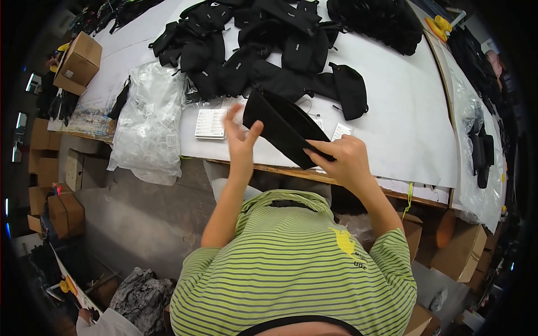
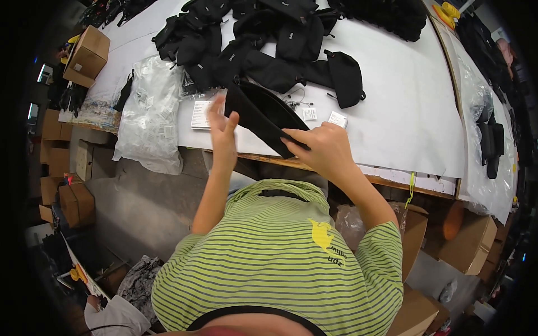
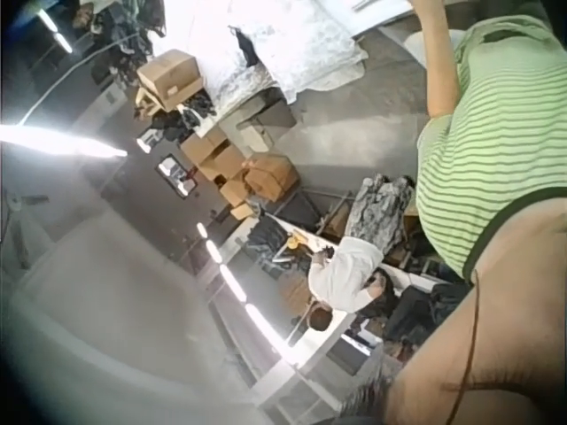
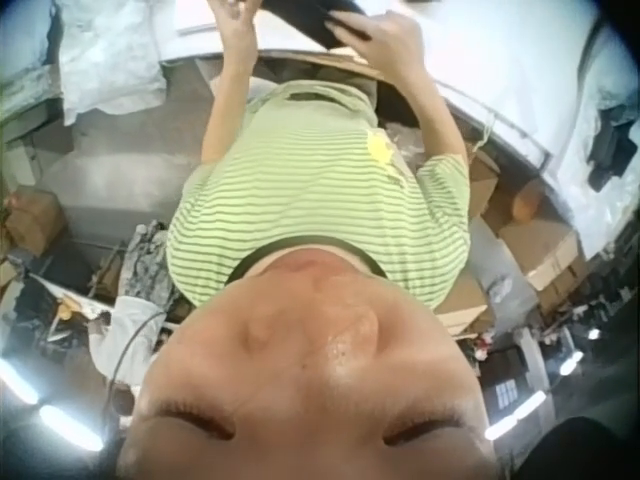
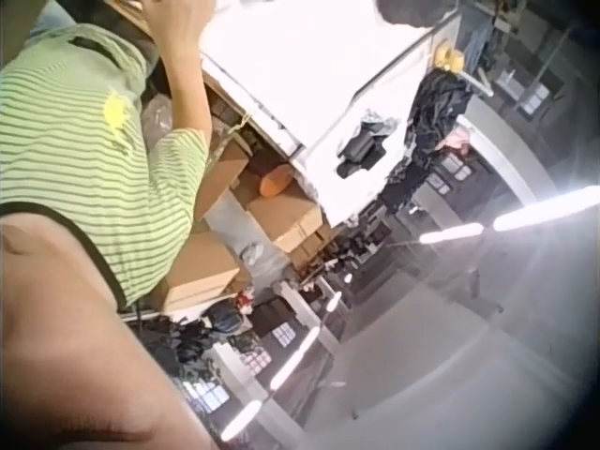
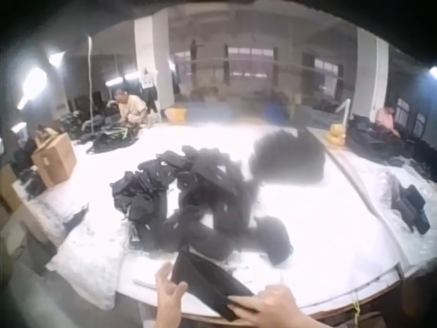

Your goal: Packing eye glasses cases into protective pouches and adding silica gel packets and labels.

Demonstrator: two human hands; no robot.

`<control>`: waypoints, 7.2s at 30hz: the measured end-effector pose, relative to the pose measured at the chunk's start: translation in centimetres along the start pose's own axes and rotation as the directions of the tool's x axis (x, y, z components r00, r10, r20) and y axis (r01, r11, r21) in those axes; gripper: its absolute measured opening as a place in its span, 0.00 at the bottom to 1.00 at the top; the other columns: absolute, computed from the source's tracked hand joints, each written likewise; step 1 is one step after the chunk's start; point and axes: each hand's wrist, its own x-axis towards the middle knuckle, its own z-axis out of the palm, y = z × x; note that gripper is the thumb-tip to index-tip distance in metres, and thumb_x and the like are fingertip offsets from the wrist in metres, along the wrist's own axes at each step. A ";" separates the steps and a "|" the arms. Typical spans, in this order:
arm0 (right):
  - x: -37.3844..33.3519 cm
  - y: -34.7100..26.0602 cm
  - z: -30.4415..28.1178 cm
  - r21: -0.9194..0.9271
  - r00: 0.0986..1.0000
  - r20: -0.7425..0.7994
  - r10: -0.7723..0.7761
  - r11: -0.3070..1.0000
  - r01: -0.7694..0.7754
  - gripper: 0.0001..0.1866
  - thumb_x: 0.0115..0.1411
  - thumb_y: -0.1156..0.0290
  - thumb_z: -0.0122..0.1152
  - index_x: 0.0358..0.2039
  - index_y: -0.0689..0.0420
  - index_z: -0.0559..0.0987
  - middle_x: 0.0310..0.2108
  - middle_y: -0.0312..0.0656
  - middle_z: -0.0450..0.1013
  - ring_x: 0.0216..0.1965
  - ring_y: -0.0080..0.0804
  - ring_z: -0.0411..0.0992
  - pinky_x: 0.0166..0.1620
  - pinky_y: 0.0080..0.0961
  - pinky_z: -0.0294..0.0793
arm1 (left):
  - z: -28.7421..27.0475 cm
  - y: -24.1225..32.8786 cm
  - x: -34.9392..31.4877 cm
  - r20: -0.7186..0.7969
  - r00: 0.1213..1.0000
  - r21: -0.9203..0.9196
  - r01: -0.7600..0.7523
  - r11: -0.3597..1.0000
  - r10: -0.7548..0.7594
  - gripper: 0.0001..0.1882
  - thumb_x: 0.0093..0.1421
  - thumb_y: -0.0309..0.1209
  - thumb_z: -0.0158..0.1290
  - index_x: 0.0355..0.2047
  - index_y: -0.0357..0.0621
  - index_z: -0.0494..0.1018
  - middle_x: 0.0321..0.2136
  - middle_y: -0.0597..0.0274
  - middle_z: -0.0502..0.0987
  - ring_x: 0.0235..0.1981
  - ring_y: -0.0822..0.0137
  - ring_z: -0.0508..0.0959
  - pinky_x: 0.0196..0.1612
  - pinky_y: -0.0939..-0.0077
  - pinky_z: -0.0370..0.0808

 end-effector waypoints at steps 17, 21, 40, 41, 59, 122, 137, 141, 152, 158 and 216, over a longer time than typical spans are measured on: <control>-2.8 2.4 4.4 0.870 0.851 0.276 0.447 0.260 -0.418 0.19 0.66 0.62 0.44 0.32 0.65 0.77 0.26 0.35 0.71 0.29 0.18 0.64 0.34 0.17 0.64 | 2.2 -0.5 -0.9 0.109 0.856 -0.229 0.517 0.825 -0.506 0.21 0.51 0.30 0.61 0.43 0.34 0.69 0.36 0.57 0.76 0.35 0.66 0.77 0.41 0.73 0.75; -0.5 2.0 4.0 0.933 0.799 0.144 0.585 0.189 -0.306 0.16 0.63 0.64 0.51 0.43 0.62 0.77 0.34 0.35 0.75 0.33 0.18 0.69 0.37 0.17 0.68 | 3.1 0.1 -1.7 0.244 0.774 -0.056 0.613 0.788 -0.584 0.21 0.48 0.29 0.62 0.41 0.32 0.70 0.33 0.56 0.76 0.31 0.68 0.78 0.36 0.76 0.76; -2.5 -3.0 2.3 0.831 0.922 0.095 0.376 0.480 -0.281 0.05 0.48 0.77 0.64 0.24 0.62 0.76 0.26 0.37 0.73 0.24 0.19 0.65 0.29 0.15 0.64 | 1.7 0.9 1.8 0.237 0.661 -0.464 0.721 0.515 -0.712 0.10 0.57 0.32 0.53 0.32 0.36 0.76 0.27 0.57 0.79 0.25 0.66 0.80 0.30 0.75 0.79; -2.4 -3.1 2.2 0.826 0.924 0.094 0.370 0.489 -0.280 0.05 0.49 0.76 0.64 0.23 0.62 0.76 0.25 0.36 0.73 0.24 0.19 0.64 0.29 0.15 0.64 | 1.7 1.0 1.9 0.223 0.671 -0.468 0.710 0.526 -0.707 0.09 0.57 0.31 0.53 0.31 0.37 0.76 0.27 0.57 0.80 0.25 0.66 0.80 0.29 0.75 0.79; -0.3 -0.1 0.0 0.296 0.993 0.041 0.111 0.948 -0.118 0.27 0.41 0.80 0.67 0.45 0.50 0.77 0.29 0.42 0.70 0.34 0.38 0.71 0.38 0.27 0.71 | 0.1 0.0 -1.2 0.207 0.776 -0.461 0.614 0.640 -0.595 0.22 0.59 0.34 0.50 0.52 0.43 0.61 0.52 0.52 0.65 0.50 0.56 0.67 0.54 0.59 0.66; -6.6 14.9 13.1 -0.064 0.710 -0.089 0.699 0.707 -0.704 0.20 0.52 0.56 0.62 0.35 0.58 0.71 0.37 0.44 0.67 0.34 0.42 0.72 0.35 0.34 0.71 | 0.0 -11.1 -0.9 0.435 0.899 0.728 -0.383 0.569 0.049 0.21 0.52 0.35 0.57 0.44 0.40 0.67 0.45 0.49 0.64 0.49 0.52 0.63 0.53 0.61 0.60; -5.8 9.4 12.2 0.329 0.696 -0.123 0.707 0.691 -0.644 0.12 0.52 0.61 0.63 0.28 0.58 0.77 0.29 0.38 0.69 0.21 0.28 0.65 0.26 0.24 0.65 | 1.0 -15.0 -1.0 0.280 0.918 0.551 0.085 0.830 -0.279 0.12 0.55 0.31 0.56 0.38 0.37 0.73 0.23 0.64 0.76 0.23 0.76 0.73 0.29 0.82 0.68; -5.2 7.1 9.1 0.668 0.656 -0.024 0.754 0.501 -0.550 0.09 0.54 0.68 0.63 0.30 0.60 0.76 0.24 0.34 0.72 0.18 0.15 0.62 0.22 0.13 0.59 | 1.5 -11.9 -2.3 0.324 0.913 0.390 0.108 0.914 -0.246 0.12 0.55 0.29 0.55 0.38 0.37 0.74 0.22 0.69 0.75 0.23 0.79 0.71 0.30 0.84 0.67; -5.0 2.6 3.3 0.506 0.838 0.040 0.544 0.713 -0.486 0.03 0.51 0.77 0.63 0.28 0.59 0.80 0.17 0.32 0.72 0.17 0.10 0.66 0.20 0.10 0.56 | 0.9 -3.6 -0.7 0.357 0.932 0.460 -0.118 0.880 -0.062 0.13 0.61 0.33 0.48 0.41 0.39 0.73 0.35 0.63 0.75 0.36 0.74 0.71 0.40 0.80 0.66; -5.0 1.9 2.9 0.572 0.881 0.205 0.427 0.678 -0.462 0.04 0.53 0.78 0.61 0.31 0.60 0.79 0.18 0.34 0.73 0.17 0.12 0.67 0.19 0.12 0.59 | 2.0 -1.3 0.6 0.746 0.579 0.492 -0.147 0.858 -0.329 0.15 0.61 0.32 0.48 0.47 0.41 0.72 0.40 0.64 0.76 0.39 0.72 0.73 0.46 0.77 0.66; -5.0 5.2 4.5 0.717 0.802 0.303 0.515 0.432 -0.547 0.05 0.56 0.73 0.60 0.30 0.62 0.77 0.15 0.27 0.64 0.16 0.11 0.57 0.20 0.13 0.53 | 4.1 -4.4 2.9 0.734 0.583 0.519 -0.151 0.841 -0.348 0.11 0.62 0.36 0.47 0.33 0.40 0.70 0.28 0.64 0.75 0.31 0.74 0.72 0.36 0.76 0.68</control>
